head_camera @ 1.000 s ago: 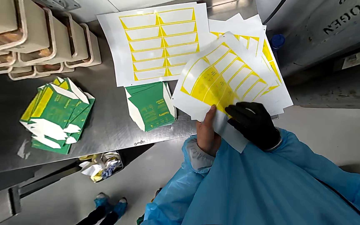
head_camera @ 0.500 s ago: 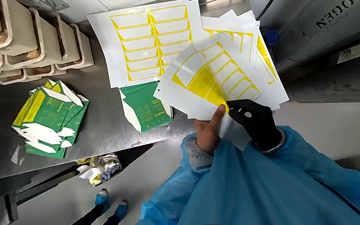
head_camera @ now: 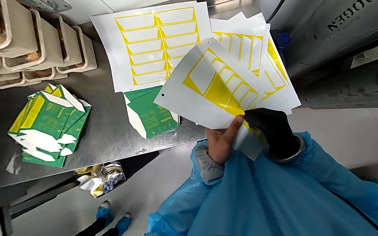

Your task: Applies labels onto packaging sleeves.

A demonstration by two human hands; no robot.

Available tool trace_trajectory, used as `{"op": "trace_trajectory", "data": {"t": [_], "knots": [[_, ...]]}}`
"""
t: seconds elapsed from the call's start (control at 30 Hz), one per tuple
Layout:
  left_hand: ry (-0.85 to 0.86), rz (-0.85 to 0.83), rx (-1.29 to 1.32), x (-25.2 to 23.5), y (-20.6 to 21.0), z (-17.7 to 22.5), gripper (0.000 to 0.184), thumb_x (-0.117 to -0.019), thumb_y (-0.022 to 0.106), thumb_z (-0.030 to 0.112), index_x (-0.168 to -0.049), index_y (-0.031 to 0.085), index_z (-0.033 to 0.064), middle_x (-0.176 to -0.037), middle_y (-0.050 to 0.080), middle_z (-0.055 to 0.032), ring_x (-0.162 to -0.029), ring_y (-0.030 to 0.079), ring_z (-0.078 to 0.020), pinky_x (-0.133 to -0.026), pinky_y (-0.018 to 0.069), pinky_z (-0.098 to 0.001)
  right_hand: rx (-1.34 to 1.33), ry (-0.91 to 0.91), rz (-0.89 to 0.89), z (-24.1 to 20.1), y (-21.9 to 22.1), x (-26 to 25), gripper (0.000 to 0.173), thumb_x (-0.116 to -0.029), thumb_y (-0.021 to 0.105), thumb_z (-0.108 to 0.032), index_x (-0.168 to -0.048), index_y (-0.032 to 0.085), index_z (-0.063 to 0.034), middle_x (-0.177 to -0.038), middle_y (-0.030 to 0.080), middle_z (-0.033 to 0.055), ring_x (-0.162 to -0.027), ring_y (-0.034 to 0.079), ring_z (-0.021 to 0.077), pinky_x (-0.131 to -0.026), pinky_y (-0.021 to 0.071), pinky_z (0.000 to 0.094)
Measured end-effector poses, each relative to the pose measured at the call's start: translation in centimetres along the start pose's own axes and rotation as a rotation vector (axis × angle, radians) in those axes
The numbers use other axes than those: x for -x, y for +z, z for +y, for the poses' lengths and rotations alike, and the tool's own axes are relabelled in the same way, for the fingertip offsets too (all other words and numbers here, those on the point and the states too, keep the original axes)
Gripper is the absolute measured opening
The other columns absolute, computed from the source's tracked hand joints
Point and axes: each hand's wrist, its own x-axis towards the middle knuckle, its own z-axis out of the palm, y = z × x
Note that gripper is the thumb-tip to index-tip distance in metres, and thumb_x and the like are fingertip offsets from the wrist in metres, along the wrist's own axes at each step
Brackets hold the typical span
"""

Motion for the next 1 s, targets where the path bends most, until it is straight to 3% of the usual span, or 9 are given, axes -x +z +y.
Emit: {"op": "trace_trajectory", "data": {"t": [0.2,0.37,0.43,0.5,0.57,0.67,0.77,0.93,1.0], "knots": [[0.024,0.064,-0.004,0.3,-0.5,0.1,0.034,-0.0927,0.074,0.003,-0.123,0.060,0.0081,-0.102,0.074,-0.0055,-0.092,0.074,-0.0168,-0.084,0.0635,-0.0367,0.126,-0.076,-0.059,0.2,-1.1,-0.6,0.012,-0.0943,0.072,-0.011,-0.101,0.081,-0.0081,-0.104,0.077,0.0016,-0.088,0.073,0.0108,-0.074,0.0625,0.0256],[0.057,0.126,0.000,0.6,-0.5,-0.3,0.031,-0.0925,0.075,0.004,-0.120,0.062,0.0067,-0.102,0.074,-0.0077,-0.091,0.074,-0.0186,-0.084,0.0637,-0.0382,0.450,-0.299,0.055,-0.1,0.1,-0.3,0.013,-0.0888,0.079,-0.029,-0.098,0.080,-0.0189,-0.102,0.076,-0.0062,-0.097,0.069,0.0065,-0.078,0.0564,0.0270],[0.064,0.114,0.001,0.8,-0.7,-0.5,0.034,-0.0926,0.074,0.004,-0.123,0.059,0.0081,-0.104,0.074,-0.0072,-0.094,0.073,-0.0186,-0.086,0.0632,-0.0385,0.495,-0.344,0.108,0.0,0.7,-0.1,0.013,-0.0845,0.083,-0.027,-0.095,0.080,-0.0194,-0.103,0.076,-0.0061,-0.099,0.067,0.0067,-0.078,0.0543,0.0261],[0.071,0.108,0.004,1.0,-1.1,-0.9,0.037,-0.0920,0.075,0.004,-0.124,0.059,0.0078,-0.105,0.073,-0.0082,-0.094,0.073,-0.0196,-0.085,0.0634,-0.0394,0.489,-0.353,0.107,0.3,0.9,0.0,0.008,-0.0864,0.081,-0.023,-0.094,0.080,-0.0194,-0.102,0.076,-0.0059,-0.097,0.068,0.0069,-0.076,0.0550,0.0257],[0.038,0.100,0.032,1.1,-1.6,-1.1,0.036,-0.0925,0.075,0.004,-0.124,0.059,0.0088,-0.105,0.074,-0.0081,-0.094,0.073,-0.0192,-0.085,0.0633,-0.0391,0.450,-0.297,0.063,0.5,0.7,-0.3,0.006,-0.0887,0.078,-0.021,-0.094,0.080,-0.0194,-0.100,0.076,-0.0062,-0.092,0.068,0.0060,-0.071,0.0555,0.0247],[-0.102,0.096,0.102,1.1,-2.7,-1.5,0.029,-0.0948,0.073,0.010,-0.123,0.065,0.0104,-0.106,0.074,-0.0077,-0.091,0.074,-0.0181,-0.082,0.0632,-0.0383,0.314,-0.010,-0.055,-0.2,0.0,-1.5,0.007,-0.0897,0.076,-0.019,-0.094,0.080,-0.0153,-0.091,0.076,-0.0042,-0.078,0.070,0.0075,-0.064,0.0585,0.0256],[-0.186,0.107,0.208,0.1,-4.1,-2.2,0.030,-0.0949,0.071,0.010,-0.124,0.064,0.0106,-0.107,0.075,-0.0088,-0.092,0.074,-0.0190,-0.083,0.0632,-0.0398,0.200,0.212,-0.131,0.2,-2.0,-4.6,0.012,-0.0923,0.071,-0.016,-0.097,0.077,-0.0071,-0.086,0.074,0.0020,-0.076,0.067,0.0110,-0.069,0.0562,0.0305],[-0.320,0.130,0.198,-1.7,-7.1,-4.9,0.036,-0.0949,0.071,0.011,-0.129,0.060,0.0081,-0.110,0.073,-0.0125,-0.095,0.073,-0.0240,-0.085,0.0621,-0.0449,0.308,0.312,-0.230,1.0,-9.0,-12.0,0.020,-0.0977,0.060,-0.019,-0.106,0.072,-0.0048,-0.097,0.071,0.0039,-0.085,0.065,0.0133,-0.074,0.0562,0.0339],[-0.366,0.157,0.125,-3.1,-7.9,-6.8,0.035,-0.0950,0.073,0.012,-0.128,0.062,0.0047,-0.109,0.074,-0.0153,-0.094,0.074,-0.0273,-0.084,0.0627,-0.0474,0.326,0.327,-0.149,-0.1,-13.0,-15.5,0.017,-0.1001,0.059,-0.019,-0.105,0.069,-0.0060,-0.092,0.068,0.0018,-0.079,0.063,0.0104,-0.070,0.0550,0.0299]]}}
